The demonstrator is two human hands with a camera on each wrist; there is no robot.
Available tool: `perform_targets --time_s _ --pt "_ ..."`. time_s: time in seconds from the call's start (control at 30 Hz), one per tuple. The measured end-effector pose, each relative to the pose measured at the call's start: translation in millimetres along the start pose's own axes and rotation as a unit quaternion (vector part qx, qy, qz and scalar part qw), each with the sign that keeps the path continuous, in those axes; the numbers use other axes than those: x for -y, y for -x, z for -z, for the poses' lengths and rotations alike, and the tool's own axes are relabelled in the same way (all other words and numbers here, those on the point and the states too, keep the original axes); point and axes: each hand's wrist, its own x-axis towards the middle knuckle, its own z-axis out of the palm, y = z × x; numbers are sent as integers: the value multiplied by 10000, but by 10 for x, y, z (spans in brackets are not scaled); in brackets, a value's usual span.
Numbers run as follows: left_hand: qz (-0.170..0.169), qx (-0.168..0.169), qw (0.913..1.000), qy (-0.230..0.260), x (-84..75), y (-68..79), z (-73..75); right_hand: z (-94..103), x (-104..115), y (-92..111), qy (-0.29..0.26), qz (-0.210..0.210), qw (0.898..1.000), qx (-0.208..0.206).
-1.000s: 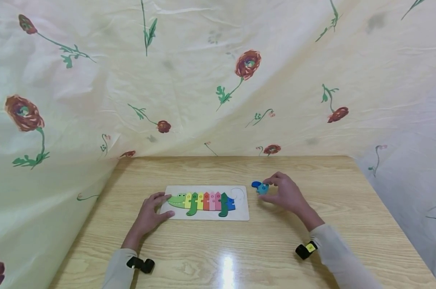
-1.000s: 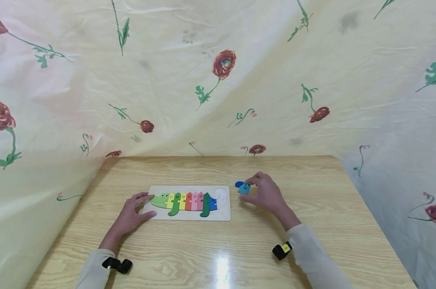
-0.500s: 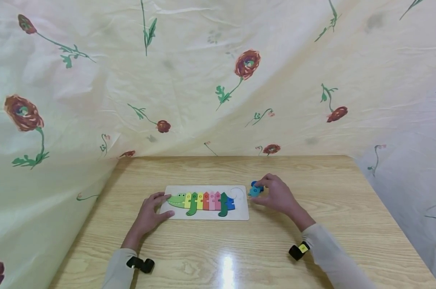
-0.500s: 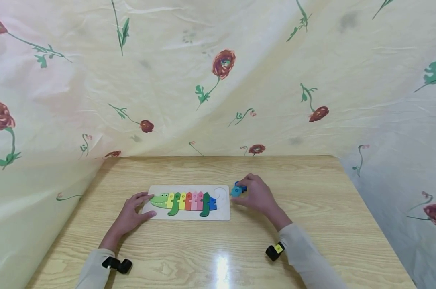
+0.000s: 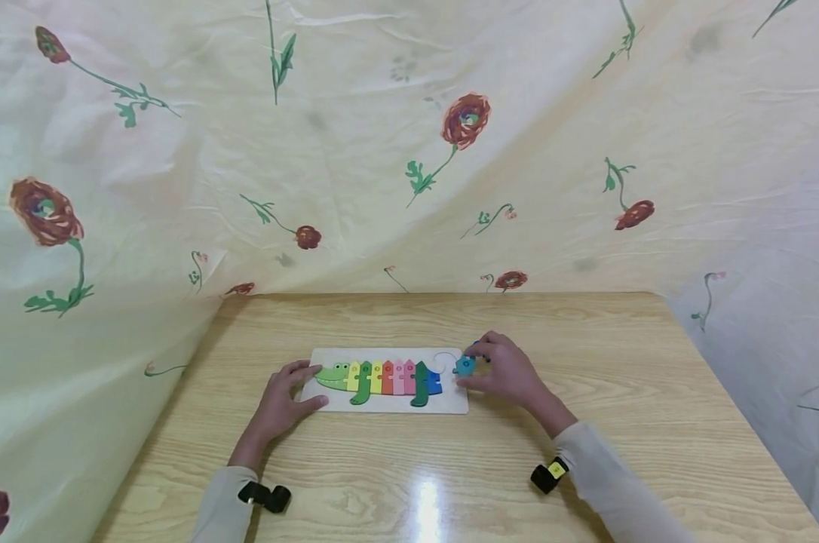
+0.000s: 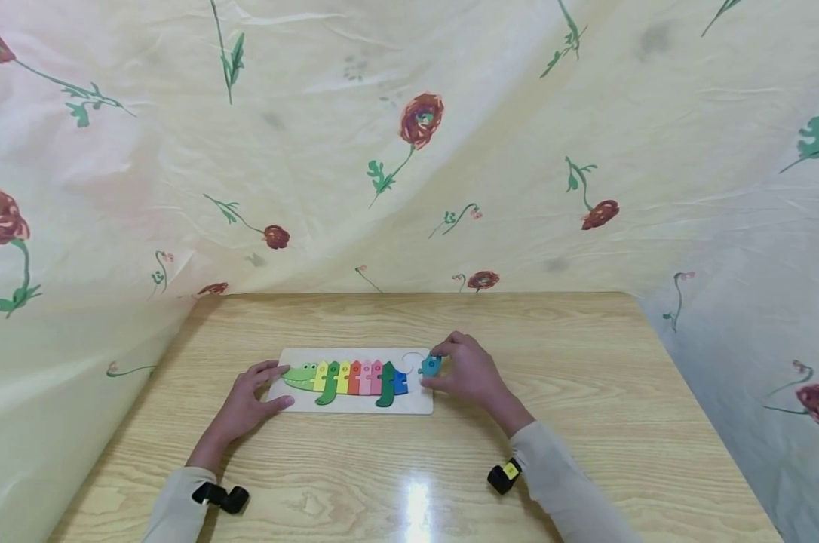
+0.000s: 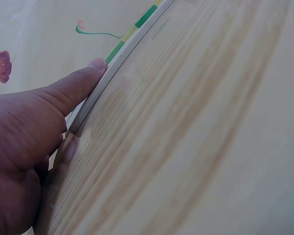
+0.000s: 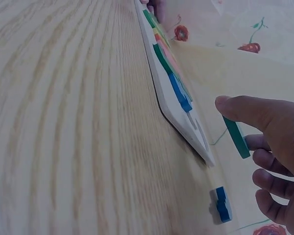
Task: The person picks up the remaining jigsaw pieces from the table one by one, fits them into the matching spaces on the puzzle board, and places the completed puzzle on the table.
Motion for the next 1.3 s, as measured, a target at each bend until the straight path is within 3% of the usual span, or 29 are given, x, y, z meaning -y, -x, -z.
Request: perform_targets --time_s 0.47,1.3 --pt "-26 -7 10000 -6 -1 -1 6 -186 13 -39 67 -117 9997 218" --pt "77 36 9999 -65 -41 4 12 -300 74 -75 177 -196 9992 288"
